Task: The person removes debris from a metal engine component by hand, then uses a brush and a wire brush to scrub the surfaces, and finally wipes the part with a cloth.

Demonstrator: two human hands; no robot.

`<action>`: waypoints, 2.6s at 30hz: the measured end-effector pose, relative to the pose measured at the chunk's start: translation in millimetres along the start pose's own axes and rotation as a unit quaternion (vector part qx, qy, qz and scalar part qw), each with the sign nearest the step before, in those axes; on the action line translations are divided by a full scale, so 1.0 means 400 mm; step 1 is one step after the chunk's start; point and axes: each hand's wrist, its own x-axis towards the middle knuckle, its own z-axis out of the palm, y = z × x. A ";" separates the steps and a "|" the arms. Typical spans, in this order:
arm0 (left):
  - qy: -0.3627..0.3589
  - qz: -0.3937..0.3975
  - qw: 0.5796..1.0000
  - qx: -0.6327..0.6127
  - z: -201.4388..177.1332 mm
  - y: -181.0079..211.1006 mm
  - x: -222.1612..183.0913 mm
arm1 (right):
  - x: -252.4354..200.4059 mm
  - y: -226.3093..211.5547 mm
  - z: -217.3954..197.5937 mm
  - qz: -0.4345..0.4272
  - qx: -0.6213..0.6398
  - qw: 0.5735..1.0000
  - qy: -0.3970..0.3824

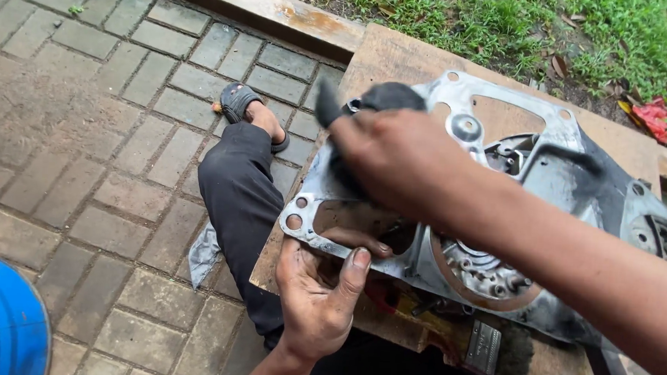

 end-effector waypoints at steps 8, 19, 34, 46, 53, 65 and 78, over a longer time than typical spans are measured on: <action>-0.002 -0.032 0.999 -0.014 0.014 0.040 0.010 | 0.026 0.037 0.040 -0.178 0.129 0.967 0.127; 0.030 -0.016 0.999 0.009 -0.032 -0.052 -0.041 | -0.015 -0.045 0.056 -0.251 0.172 0.940 0.156; -0.047 0.006 0.998 0.041 0.018 0.069 0.033 | 0.008 0.039 0.038 -0.105 0.036 0.991 0.071; -0.018 -0.069 0.997 -0.035 -0.017 0.025 0.016 | -0.058 0.000 -0.007 -0.190 0.210 0.958 0.050; -0.047 -0.043 0.997 -0.052 0.001 0.056 0.019 | -0.066 0.015 -0.068 -0.132 -0.001 0.982 0.137; 0.086 -0.082 0.992 0.033 -0.009 -0.012 0.012 | -0.048 -0.015 -0.007 -0.268 0.178 0.942 0.100; -0.025 -0.051 0.997 -0.045 0.011 0.062 0.028 | -0.154 0.287 -0.077 0.198 -0.122 0.971 -0.051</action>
